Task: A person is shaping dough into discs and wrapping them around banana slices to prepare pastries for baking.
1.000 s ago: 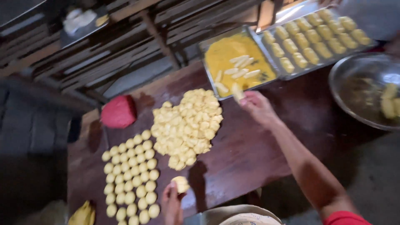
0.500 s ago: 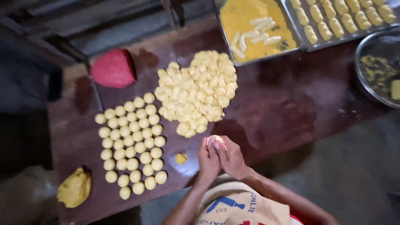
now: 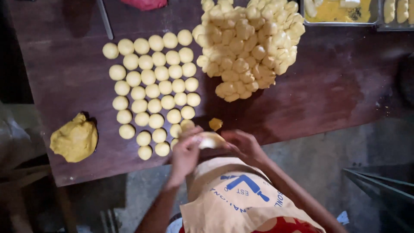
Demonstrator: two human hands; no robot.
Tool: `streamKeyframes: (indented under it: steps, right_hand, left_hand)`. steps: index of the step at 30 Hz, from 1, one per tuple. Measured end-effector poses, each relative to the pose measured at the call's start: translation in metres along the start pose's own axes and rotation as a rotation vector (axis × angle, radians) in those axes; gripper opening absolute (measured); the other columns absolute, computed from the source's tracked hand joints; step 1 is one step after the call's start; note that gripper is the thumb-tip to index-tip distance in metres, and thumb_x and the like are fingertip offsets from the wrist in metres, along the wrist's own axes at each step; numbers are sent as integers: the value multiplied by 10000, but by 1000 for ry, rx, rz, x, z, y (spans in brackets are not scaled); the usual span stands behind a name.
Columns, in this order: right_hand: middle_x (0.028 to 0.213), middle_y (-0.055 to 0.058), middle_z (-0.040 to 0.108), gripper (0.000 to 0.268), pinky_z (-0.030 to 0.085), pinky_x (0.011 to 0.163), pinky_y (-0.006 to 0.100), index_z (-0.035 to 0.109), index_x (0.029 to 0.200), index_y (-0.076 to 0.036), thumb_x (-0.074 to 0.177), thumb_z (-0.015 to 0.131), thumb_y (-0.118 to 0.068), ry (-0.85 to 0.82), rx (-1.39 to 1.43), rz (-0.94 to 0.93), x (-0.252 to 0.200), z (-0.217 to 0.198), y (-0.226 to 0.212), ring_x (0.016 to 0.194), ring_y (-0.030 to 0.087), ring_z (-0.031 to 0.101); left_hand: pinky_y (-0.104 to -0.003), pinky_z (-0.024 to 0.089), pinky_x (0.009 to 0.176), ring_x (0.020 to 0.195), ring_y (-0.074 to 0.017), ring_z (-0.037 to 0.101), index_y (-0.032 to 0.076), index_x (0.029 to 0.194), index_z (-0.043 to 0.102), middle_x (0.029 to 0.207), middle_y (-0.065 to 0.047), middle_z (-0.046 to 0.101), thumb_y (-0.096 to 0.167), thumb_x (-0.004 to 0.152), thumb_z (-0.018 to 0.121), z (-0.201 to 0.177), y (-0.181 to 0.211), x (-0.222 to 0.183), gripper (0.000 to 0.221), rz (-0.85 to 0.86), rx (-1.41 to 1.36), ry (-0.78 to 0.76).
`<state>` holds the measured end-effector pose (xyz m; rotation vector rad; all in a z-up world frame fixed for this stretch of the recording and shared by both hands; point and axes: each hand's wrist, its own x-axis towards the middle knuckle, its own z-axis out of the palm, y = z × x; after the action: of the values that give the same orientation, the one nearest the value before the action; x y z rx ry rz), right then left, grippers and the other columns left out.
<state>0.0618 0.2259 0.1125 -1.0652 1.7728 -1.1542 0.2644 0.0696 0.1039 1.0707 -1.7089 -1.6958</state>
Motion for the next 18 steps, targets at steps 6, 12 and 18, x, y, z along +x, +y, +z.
streamKeyframes:
  steps: [6,12,18]
  right_hand:
    - [1250,183,612,671,663,885,473,637,1527,-73,926,864,-265,-71,-858,-210,51,46,109,1036,401,741]
    - [1014,128,497,204,545,636,403,572,859,-89,1011,689,-157,-10,-616,-458,58,40,115,850,363,621]
    - [966,87,540,180,583,628,515,687,1022,-167,880,798,-169,8,-630,-237,46,27,159,762,404,651]
  left_hand:
    - [-333,502,667,691,-119,564,118,885,791,682,25,629,427,1089,745,6,-71,42,373,-284,-64,52]
    - [-471,585,880,986,-324,733,-6,1113,733,1013,-212,731,318,900,883,84,-111,56,415,-480,-200,193]
    - [-432,585,826,933,-280,741,18,1072,735,958,-170,732,245,939,851,94,-118,55,287,-377,8,193]
